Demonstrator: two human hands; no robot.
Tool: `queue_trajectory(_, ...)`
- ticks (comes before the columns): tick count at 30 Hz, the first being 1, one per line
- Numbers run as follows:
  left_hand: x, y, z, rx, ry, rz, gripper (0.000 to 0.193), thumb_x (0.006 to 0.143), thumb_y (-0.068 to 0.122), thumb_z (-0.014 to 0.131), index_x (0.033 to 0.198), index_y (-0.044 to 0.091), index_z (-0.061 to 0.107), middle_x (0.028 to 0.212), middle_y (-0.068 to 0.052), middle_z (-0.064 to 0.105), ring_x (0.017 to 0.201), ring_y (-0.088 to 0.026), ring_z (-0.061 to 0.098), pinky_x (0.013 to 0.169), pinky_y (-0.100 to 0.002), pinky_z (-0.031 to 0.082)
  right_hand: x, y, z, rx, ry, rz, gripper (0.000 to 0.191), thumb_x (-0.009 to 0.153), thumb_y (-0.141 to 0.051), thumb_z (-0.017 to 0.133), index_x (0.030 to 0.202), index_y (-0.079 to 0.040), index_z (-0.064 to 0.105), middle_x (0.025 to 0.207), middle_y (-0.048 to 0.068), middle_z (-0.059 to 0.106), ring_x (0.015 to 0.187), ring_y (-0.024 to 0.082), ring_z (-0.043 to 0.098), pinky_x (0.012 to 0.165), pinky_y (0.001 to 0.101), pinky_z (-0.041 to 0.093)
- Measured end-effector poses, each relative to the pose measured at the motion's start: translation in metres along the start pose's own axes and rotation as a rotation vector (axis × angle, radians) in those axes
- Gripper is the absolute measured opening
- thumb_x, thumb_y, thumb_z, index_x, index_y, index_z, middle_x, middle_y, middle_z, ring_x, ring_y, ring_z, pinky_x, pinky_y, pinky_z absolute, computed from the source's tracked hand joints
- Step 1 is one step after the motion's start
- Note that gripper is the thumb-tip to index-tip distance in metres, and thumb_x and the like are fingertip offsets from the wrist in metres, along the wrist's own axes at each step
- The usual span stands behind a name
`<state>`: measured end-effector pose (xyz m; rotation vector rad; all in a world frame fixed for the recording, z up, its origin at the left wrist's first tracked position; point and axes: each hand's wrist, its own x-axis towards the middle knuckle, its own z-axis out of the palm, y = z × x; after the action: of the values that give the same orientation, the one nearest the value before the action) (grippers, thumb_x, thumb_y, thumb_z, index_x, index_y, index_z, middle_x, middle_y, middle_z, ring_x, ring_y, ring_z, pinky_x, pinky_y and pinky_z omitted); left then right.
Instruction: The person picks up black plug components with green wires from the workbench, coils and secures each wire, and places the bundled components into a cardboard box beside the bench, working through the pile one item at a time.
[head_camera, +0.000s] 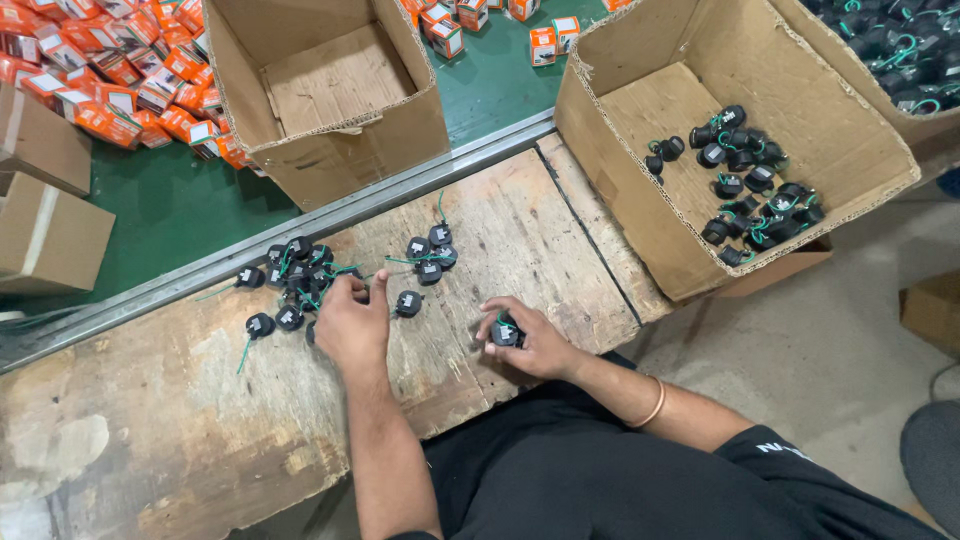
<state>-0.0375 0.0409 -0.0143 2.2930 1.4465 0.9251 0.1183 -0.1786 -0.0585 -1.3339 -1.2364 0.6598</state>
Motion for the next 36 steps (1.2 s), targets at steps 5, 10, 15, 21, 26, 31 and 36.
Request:
queue_trajectory(5,-0.003,0.002,0.008,0.028,-0.276,-0.106,0.04,0.087,0.055,0.075,0.09,0.014,0.073,0.08,-0.007,0.075,0.081,-0.035,0.071,0.07,-0.049,0.053,-0.001,0.005,-0.001,-0.088,-0.126,-0.139,0.032,0.093,-0.004,0.073,0.123,-0.004,0.066,0.107,0.007,0.072,0.101,0.022,0.072,0.091,0.034,0.056)
queue_trajectory(10,-0.001,-0.007,0.009,0.006,-0.369,-0.077,0.037,0.083,0.05,0.08,0.096,0.015,0.077,0.079,-0.008,0.075,0.079,-0.032,0.071,0.07,-0.045,0.054,-0.001,0.01,-0.001,-0.056,-0.07,-0.194,0.014,0.093,-0.002,0.071,0.106,-0.003,0.074,0.102,0.01,0.07,0.101,0.024,0.069,0.091,0.0354,0.056)
queue_trajectory(15,0.002,-0.023,0.019,-0.542,-0.579,-0.241,0.025,0.086,0.021,0.083,0.103,0.004,0.08,0.079,-0.004,0.073,0.067,-0.014,0.063,0.06,-0.03,0.05,-0.001,0.007,-0.002,-0.109,0.056,-0.132,0.019,0.09,-0.006,0.074,0.109,-0.004,0.071,0.103,0.009,0.067,0.097,0.022,0.066,0.09,0.0339,0.054)
queue_trajectory(21,0.0,-0.028,0.031,-0.959,-0.699,-0.245,0.023,0.083,0.003,0.08,0.105,0.002,0.078,0.085,-0.002,0.077,0.075,-0.011,0.071,0.069,-0.023,0.056,0.0,0.004,-0.001,-0.13,0.156,-0.124,0.027,0.088,-0.005,0.075,0.114,-0.004,0.067,0.105,0.008,0.062,0.101,0.021,0.062,0.094,0.0334,0.05)
queue_trajectory(26,-0.005,-0.021,0.033,-0.923,-0.555,0.043,0.021,0.079,-0.003,0.081,0.1,0.0,0.08,0.106,-0.006,0.075,0.092,-0.012,0.07,0.077,-0.024,0.058,-0.001,0.003,0.0,-0.057,0.147,-0.038,0.027,0.089,-0.005,0.074,0.115,-0.005,0.067,0.111,0.007,0.058,0.099,0.016,0.062,0.093,0.0314,0.052)
queue_trajectory(31,-0.006,-0.02,0.042,-0.993,-0.481,0.051,0.019,0.083,-0.008,0.077,0.099,0.0,0.08,0.107,-0.009,0.077,0.096,-0.015,0.071,0.082,-0.026,0.057,0.0,0.0,0.0,-0.076,0.166,-0.059,0.032,0.088,-0.003,0.076,0.119,-0.004,0.065,0.111,0.007,0.057,0.099,0.015,0.062,0.094,0.0309,0.05)
queue_trajectory(36,-0.012,-0.019,0.046,-1.387,-0.447,-0.014,0.021,0.092,-0.014,0.066,0.103,0.001,0.075,0.107,-0.012,0.076,0.103,-0.018,0.072,0.095,-0.03,0.057,0.001,-0.005,0.001,-0.005,0.176,0.004,0.048,0.084,-0.007,0.079,0.128,-0.004,0.061,0.111,0.006,0.054,0.098,0.014,0.061,0.092,0.0309,0.051)
